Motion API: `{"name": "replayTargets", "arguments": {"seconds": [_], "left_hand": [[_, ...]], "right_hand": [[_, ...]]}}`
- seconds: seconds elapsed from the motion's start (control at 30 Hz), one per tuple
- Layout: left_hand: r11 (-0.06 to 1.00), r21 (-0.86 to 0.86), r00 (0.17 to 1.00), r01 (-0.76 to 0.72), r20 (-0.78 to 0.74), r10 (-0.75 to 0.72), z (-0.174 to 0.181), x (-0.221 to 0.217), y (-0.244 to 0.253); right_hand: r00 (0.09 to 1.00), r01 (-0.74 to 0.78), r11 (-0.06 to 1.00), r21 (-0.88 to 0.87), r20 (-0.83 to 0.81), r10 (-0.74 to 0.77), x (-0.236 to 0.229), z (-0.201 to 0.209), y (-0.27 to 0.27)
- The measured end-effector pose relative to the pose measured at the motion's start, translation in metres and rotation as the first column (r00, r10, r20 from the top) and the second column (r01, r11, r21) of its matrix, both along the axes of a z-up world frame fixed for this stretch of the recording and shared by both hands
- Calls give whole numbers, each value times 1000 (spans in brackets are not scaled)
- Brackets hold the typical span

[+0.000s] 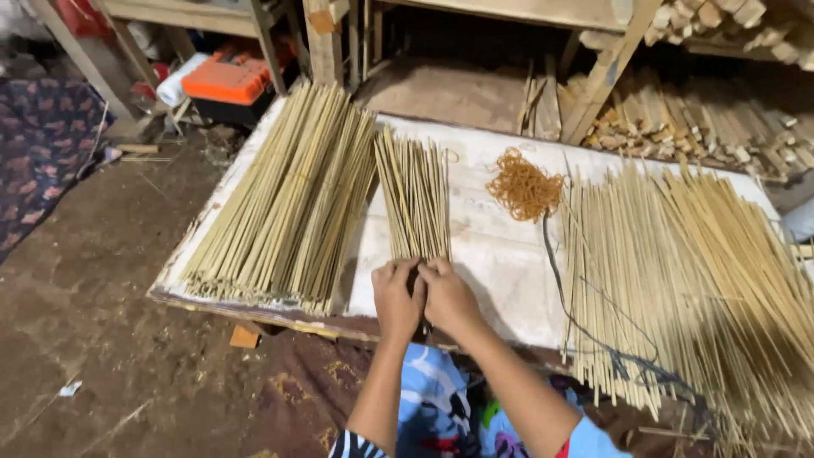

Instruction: Gathering thin bamboo sticks into uniform bundles and securing them with rubber bands.

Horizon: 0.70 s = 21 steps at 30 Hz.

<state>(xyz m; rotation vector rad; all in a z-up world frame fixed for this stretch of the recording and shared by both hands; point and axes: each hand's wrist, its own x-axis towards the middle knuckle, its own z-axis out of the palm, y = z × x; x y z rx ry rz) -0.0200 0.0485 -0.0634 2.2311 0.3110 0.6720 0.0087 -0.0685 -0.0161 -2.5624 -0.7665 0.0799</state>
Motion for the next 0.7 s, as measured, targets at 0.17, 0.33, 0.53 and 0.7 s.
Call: {"name": "replayTargets", "arguments": {"seconds": [0.17, 0.33, 0.53, 0.7], "left_hand": [[985, -166, 981, -56, 174, 85, 15, -2, 1], [967, -251, 985, 53, 172, -10, 68, -4, -33], [837, -324, 893, 441, 258, -370, 62, 49, -145], [549, -449, 677, 705, 193, -710, 33, 81, -288]], "right_hand": [[998, -23, 918, 396, 57, 0, 29, -18, -55], [915, 392, 858, 331, -43, -401, 45, 32, -204], [613, 774, 621, -126, -98, -784, 57, -41, -402], [624, 775, 623, -101, -33, -781, 49, -78, -433]]}}
